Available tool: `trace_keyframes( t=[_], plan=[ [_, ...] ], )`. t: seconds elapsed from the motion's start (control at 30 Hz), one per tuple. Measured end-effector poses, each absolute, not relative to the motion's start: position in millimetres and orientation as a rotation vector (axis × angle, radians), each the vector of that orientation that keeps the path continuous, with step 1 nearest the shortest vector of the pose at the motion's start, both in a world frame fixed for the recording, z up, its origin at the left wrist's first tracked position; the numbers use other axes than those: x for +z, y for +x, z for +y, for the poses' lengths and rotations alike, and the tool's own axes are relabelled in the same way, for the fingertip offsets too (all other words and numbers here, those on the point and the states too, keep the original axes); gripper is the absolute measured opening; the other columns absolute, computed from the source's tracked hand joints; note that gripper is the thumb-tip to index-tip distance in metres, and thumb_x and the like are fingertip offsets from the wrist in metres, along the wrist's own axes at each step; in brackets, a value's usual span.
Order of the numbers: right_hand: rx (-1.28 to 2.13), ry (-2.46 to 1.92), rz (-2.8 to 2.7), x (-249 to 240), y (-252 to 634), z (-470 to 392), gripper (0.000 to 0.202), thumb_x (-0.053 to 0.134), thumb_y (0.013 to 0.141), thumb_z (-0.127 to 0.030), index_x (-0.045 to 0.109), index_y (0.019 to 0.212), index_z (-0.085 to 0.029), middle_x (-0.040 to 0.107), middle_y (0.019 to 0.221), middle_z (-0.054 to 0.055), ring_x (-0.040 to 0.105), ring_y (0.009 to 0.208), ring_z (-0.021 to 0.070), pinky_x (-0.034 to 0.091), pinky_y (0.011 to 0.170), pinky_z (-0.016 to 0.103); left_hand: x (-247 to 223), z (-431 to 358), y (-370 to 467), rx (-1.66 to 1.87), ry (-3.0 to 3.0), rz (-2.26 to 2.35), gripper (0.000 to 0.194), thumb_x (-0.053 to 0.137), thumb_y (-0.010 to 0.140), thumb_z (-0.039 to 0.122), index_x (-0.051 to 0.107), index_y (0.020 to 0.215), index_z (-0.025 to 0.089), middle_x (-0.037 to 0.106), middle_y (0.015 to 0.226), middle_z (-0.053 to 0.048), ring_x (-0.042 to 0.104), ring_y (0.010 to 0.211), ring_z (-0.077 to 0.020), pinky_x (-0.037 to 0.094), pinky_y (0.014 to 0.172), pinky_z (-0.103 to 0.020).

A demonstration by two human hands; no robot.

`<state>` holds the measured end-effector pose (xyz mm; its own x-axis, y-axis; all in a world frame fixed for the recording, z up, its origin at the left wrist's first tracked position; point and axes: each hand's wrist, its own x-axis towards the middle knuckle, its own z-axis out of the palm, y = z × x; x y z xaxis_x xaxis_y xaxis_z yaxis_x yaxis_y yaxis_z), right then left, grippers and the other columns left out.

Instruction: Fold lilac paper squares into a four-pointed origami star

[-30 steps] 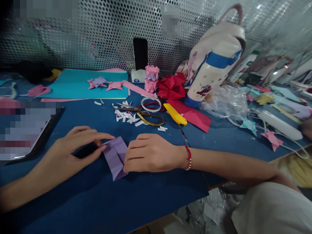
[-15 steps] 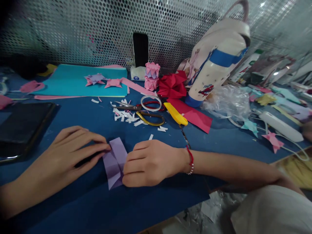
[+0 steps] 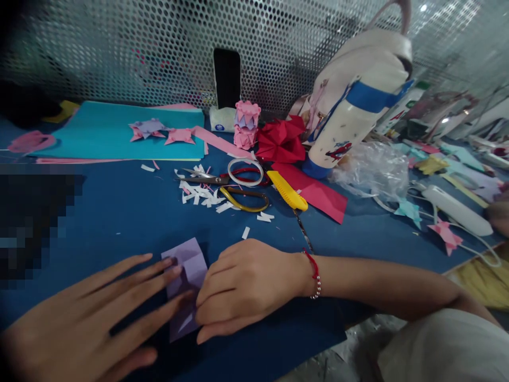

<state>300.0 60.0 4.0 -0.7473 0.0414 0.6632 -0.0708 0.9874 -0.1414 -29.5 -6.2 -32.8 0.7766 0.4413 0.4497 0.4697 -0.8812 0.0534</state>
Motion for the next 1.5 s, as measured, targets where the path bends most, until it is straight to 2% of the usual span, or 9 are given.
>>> trace_keyframes(
  t=[0.03, 0.13, 0.23, 0.47, 0.73, 0.87, 1.03, 1.3, 1.5],
  plan=[
    [0.243, 0.019, -2.387, 3.1, 300.8, 61.2, 0.037, 0.080, 0.132, -0.028, 0.090, 0.098, -0.021, 0.093, 0.097, -0.004, 0.087, 0.087, 0.0066, 0.062, 0.077, 0.023, -36.8, -13.4, -29.3, -0.762, -2.894, -0.719, 0.055, 0.052, 0.135, 0.070, 0.089, 0.146, 0.031, 0.090, 0.155, -0.011, 0.065, 0.173, -0.0303, 0.012, 0.167, -0.048],
    [0.336, -0.035, -2.348, 1.0, 305.5, 64.7, 0.037, 0.070, 0.137, -0.029, 0.088, 0.108, -0.018, 0.094, 0.100, 0.000, 0.089, 0.092, 0.0093, 0.067, 0.085, 0.024, -45.1, -27.1, -29.2, -0.647, -2.872, -0.619, 0.052, 0.058, 0.134, 0.050, 0.078, 0.176, 0.026, 0.080, 0.171, -0.021, 0.018, 0.204, -0.0409, 0.010, 0.167, -0.060],
    [0.321, -0.195, -2.367, 3.2, 310.8, 68.2, 0.031, 0.059, 0.139, -0.025, 0.086, 0.132, -0.014, 0.098, 0.120, 0.008, 0.092, 0.117, 0.0156, 0.073, 0.113, 0.030, -51.4, -28.9, -29.7, -0.630, -2.837, -0.633, 0.068, 0.062, 0.132, 0.048, 0.056, 0.197, 0.029, 0.076, 0.175, -0.022, 0.003, 0.206, -0.0445, 0.007, 0.167, -0.061],
    [0.258, -0.456, -2.573, 8.5, 316.5, 75.1, 0.036, 0.058, 0.139, -0.029, 0.077, 0.166, -0.013, 0.094, 0.153, 0.014, 0.082, 0.148, 0.0237, 0.067, 0.136, 0.041, -62.9, -20.0, -35.1, -0.674, -2.854, -0.571, 0.087, 0.076, 0.127, 0.048, 0.038, 0.205, 0.038, 0.064, 0.195, -0.017, 0.024, 0.203, -0.0410, 0.015, 0.166, -0.063],
    [0.232, -0.431, -2.520, 5.9, 315.4, 77.5, 0.022, 0.065, 0.136, -0.024, 0.083, 0.144, -0.016, 0.095, 0.136, 0.010, 0.083, 0.128, 0.0226, 0.068, 0.124, 0.038, -42.7, -15.1, -25.3, -0.733, -2.978, -0.525, 0.041, 0.069, 0.133, 0.057, 0.087, 0.165, 0.039, 0.083, 0.173, 0.004, 0.069, 0.163, -0.0196, 0.007, 0.168, -0.044],
    [0.235, -0.394, -2.513, 11.0, 315.3, 78.4, 0.017, 0.066, 0.136, -0.023, 0.082, 0.132, -0.019, 0.093, 0.131, 0.010, 0.082, 0.125, 0.0211, 0.066, 0.122, 0.038, -33.3, -9.6, -18.3, -0.698, -2.959, -0.443, 0.040, 0.067, 0.135, 0.057, 0.091, 0.157, 0.035, 0.082, 0.178, 0.002, 0.074, 0.155, -0.0206, 0.014, 0.166, -0.044],
    [0.109, -0.387, -2.560, 19.8, 317.9, 77.6, 0.023, 0.063, 0.137, -0.024, 0.080, 0.122, -0.021, 0.090, 0.121, 0.008, 0.074, 0.109, 0.0209, 0.062, 0.108, 0.035, -16.6, -3.8, -9.3, -0.737, -2.942, -0.458, 0.056, 0.039, 0.143, 0.037, 0.095, 0.143, 0.036, 0.095, 0.145, 0.008, 0.074, 0.134, -0.0186, 0.002, 0.165, -0.041],
    [0.203, -0.268, -2.645, 18.7, 320.3, 79.3, 0.028, 0.049, 0.138, -0.015, 0.074, 0.126, -0.021, 0.092, 0.122, 0.006, 0.074, 0.107, 0.0199, 0.056, 0.104, 0.034, -24.5, -3.9, -12.6, -0.746, -2.988, -0.479, 0.052, 0.041, 0.143, 0.046, 0.088, 0.158, 0.033, 0.090, 0.163, 0.008, 0.070, 0.151, -0.0190, 0.002, 0.166, -0.043],
    [0.254, -0.306, -2.771, 19.1, 323.0, 79.8, 0.017, 0.064, 0.131, -0.010, 0.076, 0.131, -0.021, 0.091, 0.125, 0.007, 0.073, 0.108, 0.0217, 0.054, 0.099, 0.036, -30.1, -5.5, -12.9, -0.726, -3.010, -0.537, 0.050, 0.044, 0.142, 0.051, 0.087, 0.162, 0.033, 0.087, 0.168, 0.007, 0.069, 0.155, -0.0185, 0.002, 0.166, -0.041]
  ],
)
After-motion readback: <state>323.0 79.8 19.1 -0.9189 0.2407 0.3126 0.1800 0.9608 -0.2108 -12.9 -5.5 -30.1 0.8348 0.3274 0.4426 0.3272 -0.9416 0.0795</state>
